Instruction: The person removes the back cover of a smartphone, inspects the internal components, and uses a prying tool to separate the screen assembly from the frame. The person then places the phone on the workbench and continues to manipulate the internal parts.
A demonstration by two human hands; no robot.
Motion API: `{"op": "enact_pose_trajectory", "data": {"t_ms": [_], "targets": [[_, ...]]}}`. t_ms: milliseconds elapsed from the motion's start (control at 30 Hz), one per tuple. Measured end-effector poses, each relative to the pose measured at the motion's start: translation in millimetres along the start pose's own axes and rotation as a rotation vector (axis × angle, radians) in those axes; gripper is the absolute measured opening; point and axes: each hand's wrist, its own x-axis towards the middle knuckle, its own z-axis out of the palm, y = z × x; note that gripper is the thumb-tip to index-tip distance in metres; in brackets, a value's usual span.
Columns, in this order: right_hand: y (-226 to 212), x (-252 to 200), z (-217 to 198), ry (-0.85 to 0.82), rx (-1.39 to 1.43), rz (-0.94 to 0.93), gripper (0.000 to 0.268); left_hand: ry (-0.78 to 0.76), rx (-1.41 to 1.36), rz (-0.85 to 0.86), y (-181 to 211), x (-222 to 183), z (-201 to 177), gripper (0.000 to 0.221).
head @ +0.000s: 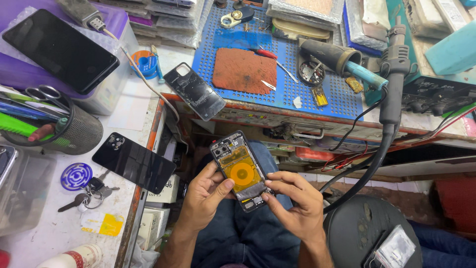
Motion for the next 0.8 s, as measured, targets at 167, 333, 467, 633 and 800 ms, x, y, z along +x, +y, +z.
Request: {"op": "enact_pose_trajectory", "data": {"t_ms": [167,333,467,633,800], "targets": [[0,-4,2,0.029,-0.029,0.016,0.030,0.017,0.000,-0.003,-4,-2,0,0.052],[4,-9,5,0.031,0.008,0.071,0.028,0.019,-0.006,-0.003,-7,-1,1,0.052],[9,-16,10,0.034,0.184,0.222,0.024,0.011,-0.031,-0.004,-8,-1,1,0.052],[16,-25,14,0.060,0.394,0.360,0.021,0.011,-0.034,-0.014,-8,-2,1,0.051],[21,-28,15,0.078,0.468,0.401,0.021,-0.007,-0.047,-0.006,-8,-3,1,0.052]]}}
